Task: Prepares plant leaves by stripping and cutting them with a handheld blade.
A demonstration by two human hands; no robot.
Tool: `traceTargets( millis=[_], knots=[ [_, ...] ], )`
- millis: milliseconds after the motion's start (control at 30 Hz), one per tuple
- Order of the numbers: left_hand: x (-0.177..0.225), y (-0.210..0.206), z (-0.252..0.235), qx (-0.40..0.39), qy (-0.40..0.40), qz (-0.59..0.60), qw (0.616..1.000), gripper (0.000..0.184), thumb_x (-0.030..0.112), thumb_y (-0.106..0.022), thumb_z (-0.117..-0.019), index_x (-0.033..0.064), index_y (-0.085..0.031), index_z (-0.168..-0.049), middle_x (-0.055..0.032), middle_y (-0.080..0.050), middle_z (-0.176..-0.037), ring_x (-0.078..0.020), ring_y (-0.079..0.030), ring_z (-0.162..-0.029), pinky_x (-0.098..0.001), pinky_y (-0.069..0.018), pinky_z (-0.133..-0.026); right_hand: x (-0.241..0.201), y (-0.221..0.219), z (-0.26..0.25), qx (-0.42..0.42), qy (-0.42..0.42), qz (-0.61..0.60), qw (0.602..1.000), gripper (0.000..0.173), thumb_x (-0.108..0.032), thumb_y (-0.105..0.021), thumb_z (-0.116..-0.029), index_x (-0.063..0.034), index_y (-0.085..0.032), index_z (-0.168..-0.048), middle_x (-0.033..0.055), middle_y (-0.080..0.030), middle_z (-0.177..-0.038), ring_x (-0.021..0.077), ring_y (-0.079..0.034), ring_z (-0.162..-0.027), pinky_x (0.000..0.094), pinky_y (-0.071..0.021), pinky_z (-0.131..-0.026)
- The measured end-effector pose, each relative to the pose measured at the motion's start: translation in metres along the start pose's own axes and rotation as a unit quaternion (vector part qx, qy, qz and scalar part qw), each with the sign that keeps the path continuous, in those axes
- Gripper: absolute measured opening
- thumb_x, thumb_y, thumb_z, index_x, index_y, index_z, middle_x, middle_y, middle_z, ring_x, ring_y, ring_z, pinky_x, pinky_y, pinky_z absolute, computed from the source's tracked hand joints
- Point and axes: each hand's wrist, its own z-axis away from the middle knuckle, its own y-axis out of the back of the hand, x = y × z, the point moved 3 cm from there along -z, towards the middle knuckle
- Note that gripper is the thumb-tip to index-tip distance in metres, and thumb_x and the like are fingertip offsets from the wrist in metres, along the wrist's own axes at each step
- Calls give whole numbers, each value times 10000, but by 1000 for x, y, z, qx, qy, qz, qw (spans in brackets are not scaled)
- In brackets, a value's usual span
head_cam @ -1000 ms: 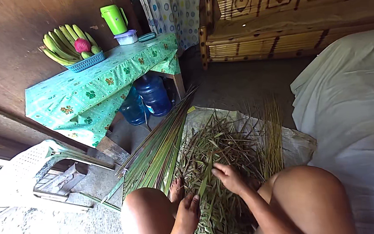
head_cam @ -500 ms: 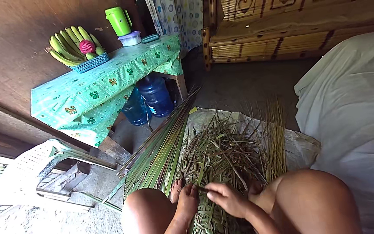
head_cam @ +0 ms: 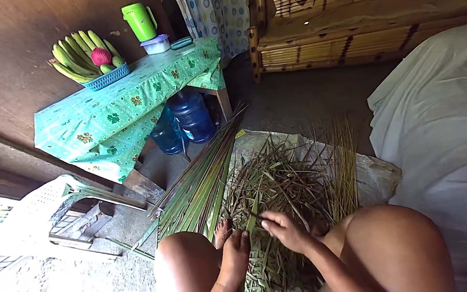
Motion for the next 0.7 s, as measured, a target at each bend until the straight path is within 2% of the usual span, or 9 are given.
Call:
traceTargets(
  millis=[67,133,267,333,400,500,533,633,700],
  knots=[
    [3,2,-8,14,-6,-17,1000,255,141,-455,-1084,-8,-648,-1008,-32,-553,-721,-109,-530,-584,-305,-497,-587,-8,-16,10,-68,25,15,997,340,-224,-489,-1033,8,-705,-1156,114,-657,-841,174,-591,-717,383,-508,-716],
    [5,1,-12,15,0,-4,1000,242,131,-449,-1083,1,-638,-1006,-32,-570,-749,-108,-557,-637,-303,-507,-631,-8,-26,15,-83,59,46,994,340,-234,-498,-1029,3,-711,-1146,153,-702,-901,227,-657,-793,437,-535,-768],
    [8,-2,-8,-4,3,60,998,262,118,-397,-1088,8,-627,-1031,13,-500,-687,-63,-471,-544,-248,-447,-538,-1,-19,9,-15,77,106,991,364,-257,-500,-1046,-2,-720,-1185,176,-739,-1022,293,-713,-960,507,-547,-895],
    [8,-4,-2,-24,19,101,994,259,138,-394,-1101,26,-611,-1017,32,-457,-621,-53,-407,-469,-226,-388,-454,7,-12,3,36,64,112,991,354,-270,-498,-1045,-15,-729,-1127,155,-734,-996,274,-707,-945,499,-549,-876],
    [7,-5,7,-48,36,142,988,265,137,-381,-1101,44,-612,-1009,47,-438,-588,-37,-367,-439,-200,-335,-419,16,-3,-6,72,37,96,992,359,-277,-494,-1046,-9,-723,-1117,147,-722,-980,256,-694,-934,492,-538,-872],
    [5,-7,20,-92,71,194,974,274,143,-345,-1107,70,-578,-983,62,-410,-547,-20,-342,-410,-181,-304,-398,21,16,-14,123,-5,58,991,387,-230,-490,-1058,14,-672,-1297,175,-731,-1106,244,-699,-998,457,-531,-949],
    [4,-7,23,-107,80,211,968,281,154,-327,-1112,87,-558,-965,67,-406,-546,-14,-336,-408,-174,-295,-393,24,22,-17,143,-19,43,989,394,-214,-483,-1065,16,-642,-1343,175,-726,-1123,227,-695,-982,428,-533,-944],
    [-1,-5,30,-129,94,246,956,318,174,-303,-1119,106,-535,-912,65,-406,-546,-8,-327,-397,-160,-281,-377,43,40,-25,246,-55,-19,968,355,-172,-459,-1076,-4,-639,-1333,64,-635,-851,111,-555,-696,300,-489,-690],
    [-3,-2,31,-132,97,245,956,319,172,-300,-1117,104,-532,-909,66,-414,-547,-7,-339,-398,-156,-296,-379,47,48,-26,274,-74,-71,956,335,-161,-464,-1080,-13,-642,-1322,2,-564,-748,58,-490,-598,225,-421,-561]
  ],
)
